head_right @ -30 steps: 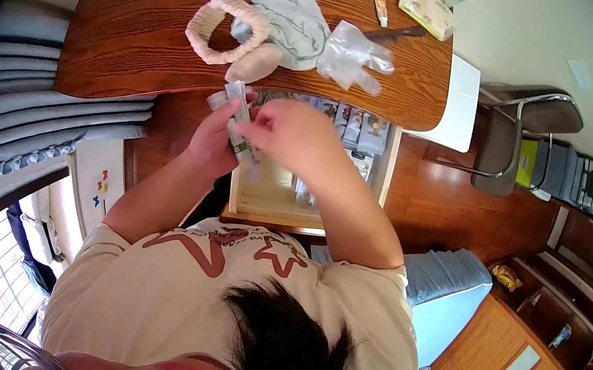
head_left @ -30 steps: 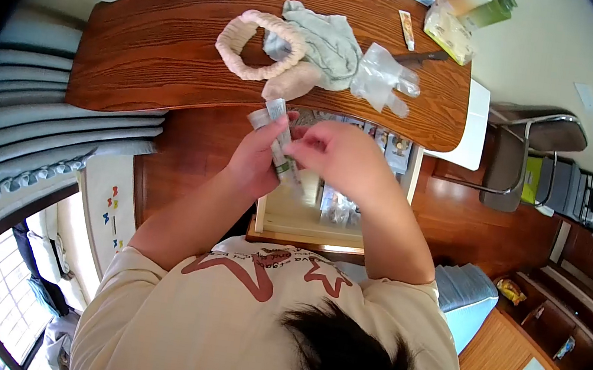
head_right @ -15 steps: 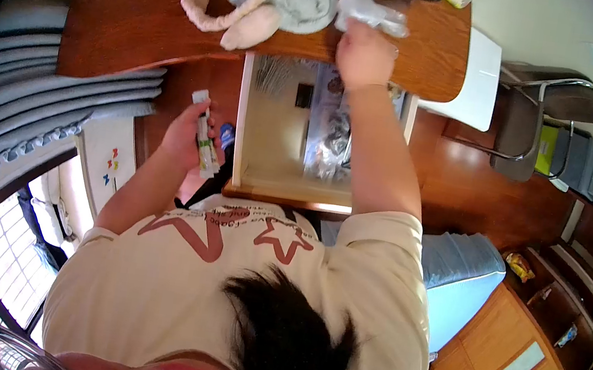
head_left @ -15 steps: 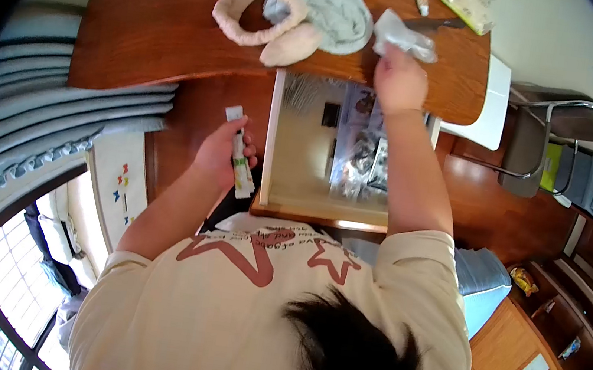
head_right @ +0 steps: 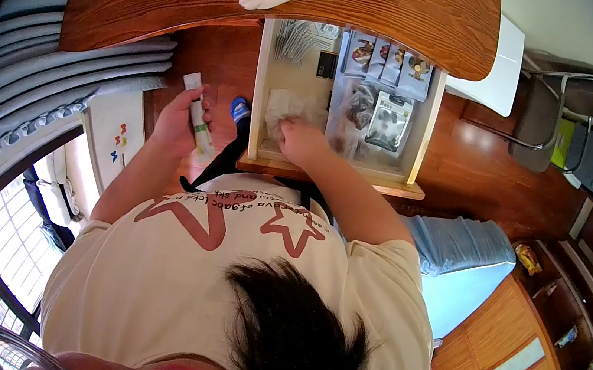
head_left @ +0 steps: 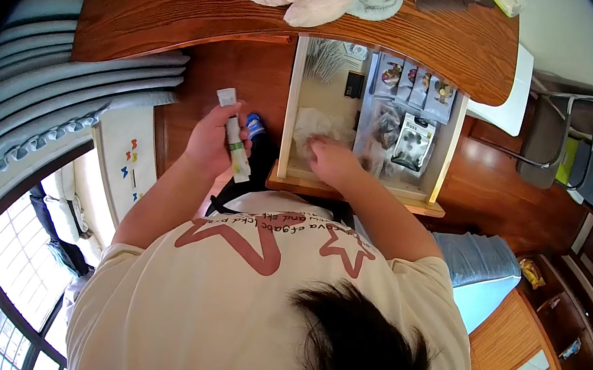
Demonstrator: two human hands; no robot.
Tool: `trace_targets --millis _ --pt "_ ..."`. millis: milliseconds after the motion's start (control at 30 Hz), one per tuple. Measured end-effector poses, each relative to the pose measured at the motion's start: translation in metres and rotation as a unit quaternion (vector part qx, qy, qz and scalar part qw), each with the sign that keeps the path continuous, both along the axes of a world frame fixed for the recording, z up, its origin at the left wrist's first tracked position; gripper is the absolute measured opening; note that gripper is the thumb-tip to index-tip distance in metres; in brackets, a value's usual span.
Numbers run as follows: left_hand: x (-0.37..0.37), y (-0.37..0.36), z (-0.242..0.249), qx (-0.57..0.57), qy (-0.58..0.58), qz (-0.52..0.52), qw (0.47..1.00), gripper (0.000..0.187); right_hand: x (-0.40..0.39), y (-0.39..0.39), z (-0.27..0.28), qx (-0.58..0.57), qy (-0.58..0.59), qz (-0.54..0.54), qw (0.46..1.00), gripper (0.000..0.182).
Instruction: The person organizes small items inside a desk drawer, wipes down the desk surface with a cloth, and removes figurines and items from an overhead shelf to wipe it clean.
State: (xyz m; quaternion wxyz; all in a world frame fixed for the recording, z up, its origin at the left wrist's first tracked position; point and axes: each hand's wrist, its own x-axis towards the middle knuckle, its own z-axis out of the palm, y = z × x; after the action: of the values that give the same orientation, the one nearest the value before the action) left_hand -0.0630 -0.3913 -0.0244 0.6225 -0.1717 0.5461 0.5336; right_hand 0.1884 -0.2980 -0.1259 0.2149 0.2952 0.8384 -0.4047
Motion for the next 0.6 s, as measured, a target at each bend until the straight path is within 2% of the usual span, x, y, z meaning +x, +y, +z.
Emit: trace_targets --millis 67,100,167,200,267,300,333,367,400,433,467,500,533,567,600 --pt "0.006 0.003 -0.006 0.014 0.029 -0.032 0.999 0.014 0.014 -0.017 -0.048 0.093 0.135 0.060 0.985 0.037" --pt "0.009 0.005 -0.014 0.025 0.027 -0.055 0.998 0.015 0.011 -0.014 -0.040 0.094 0.134 0.057 0.985 0.037" --pt "0.025 0.017 -0.008 0.015 0.049 -0.100 0.994 0.019 0.002 -0.002 -0.012 -0.057 0.039 -0.052 0.996 0.039" --pt "0.034 0.025 -0.009 0.032 0.086 -0.150 0.984 0.025 0.007 0.002 -0.014 -0.056 0.038 -0.054 0.996 0.039" --pt "0.050 0.036 -0.022 0.067 0.059 -0.212 0.973 0.035 0.024 0.014 -0.018 -0.053 0.109 -0.018 0.992 0.037" --pt "0.062 0.042 -0.033 0.068 0.059 -0.214 0.973 0.035 0.029 0.019 -0.010 -0.052 0.109 -0.021 0.992 0.037" --pt "0.077 0.049 -0.045 0.038 0.122 -0.292 0.948 0.041 0.033 0.027 0.004 -0.065 0.089 -0.172 0.979 0.036" --pt "0.091 0.056 -0.056 0.009 0.185 -0.367 0.911 0.047 0.038 0.032 0.013 -0.076 0.066 -0.320 0.942 0.035" --pt "0.104 0.063 -0.062 0.011 0.187 -0.371 0.910 0.047 0.046 0.034 0.015 -0.074 0.068 -0.324 0.941 0.035" --pt "0.117 0.069 -0.068 -0.032 0.304 -0.456 0.836 0.050 0.055 0.035 0.017 -0.078 0.081 -0.374 0.921 0.035" --pt "0.126 0.073 -0.074 -0.074 0.414 -0.527 0.739 0.053 0.063 0.038 0.019 -0.082 0.093 -0.423 0.897 0.035" --pt "0.132 0.075 -0.084 -0.117 0.420 -0.543 0.718 0.070 0.074 0.039 0.015 -0.113 0.097 -0.447 0.882 0.038" --pt "0.135 0.072 -0.121 -0.115 0.421 -0.545 0.716 0.070 0.081 0.039 0.017 -0.112 0.099 -0.449 0.881 0.038" --pt "0.135 0.063 -0.172 -0.152 0.438 -0.622 0.632 0.078 0.088 0.037 0.021 -0.135 0.100 -0.459 0.872 0.037" --pt "0.140 0.072 -0.151 -0.178 0.433 -0.721 0.511 0.083 0.094 0.036 0.023 -0.159 0.102 -0.468 0.863 0.037"
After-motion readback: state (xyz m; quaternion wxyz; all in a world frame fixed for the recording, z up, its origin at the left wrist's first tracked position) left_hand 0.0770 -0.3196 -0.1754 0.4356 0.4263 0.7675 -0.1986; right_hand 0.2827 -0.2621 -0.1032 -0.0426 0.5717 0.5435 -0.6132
